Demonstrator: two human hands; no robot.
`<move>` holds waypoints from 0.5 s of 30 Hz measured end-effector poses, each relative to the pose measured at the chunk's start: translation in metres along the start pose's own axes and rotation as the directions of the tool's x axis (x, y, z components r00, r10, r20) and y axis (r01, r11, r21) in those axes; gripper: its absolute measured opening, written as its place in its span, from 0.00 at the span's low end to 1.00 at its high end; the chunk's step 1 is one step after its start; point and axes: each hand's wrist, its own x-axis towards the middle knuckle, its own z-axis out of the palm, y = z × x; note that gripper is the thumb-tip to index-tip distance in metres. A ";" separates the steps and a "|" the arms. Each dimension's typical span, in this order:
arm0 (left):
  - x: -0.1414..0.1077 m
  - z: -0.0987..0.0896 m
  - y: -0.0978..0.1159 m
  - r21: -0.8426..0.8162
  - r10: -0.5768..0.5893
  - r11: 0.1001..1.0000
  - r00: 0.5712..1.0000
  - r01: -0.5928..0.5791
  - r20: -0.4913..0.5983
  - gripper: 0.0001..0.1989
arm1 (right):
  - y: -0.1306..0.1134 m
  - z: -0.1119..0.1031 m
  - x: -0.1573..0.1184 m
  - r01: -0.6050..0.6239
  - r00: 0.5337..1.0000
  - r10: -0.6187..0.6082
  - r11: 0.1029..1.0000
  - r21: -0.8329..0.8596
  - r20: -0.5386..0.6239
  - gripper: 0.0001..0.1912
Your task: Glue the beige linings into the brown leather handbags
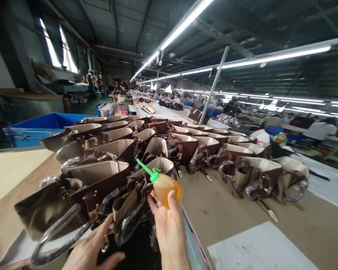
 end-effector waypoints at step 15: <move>0.046 0.038 0.047 -0.474 -0.159 0.820 0.924 0.320 0.349 0.18 | -0.033 -0.008 0.036 -0.088 0.996 0.088 0.996 0.005 0.007 0.17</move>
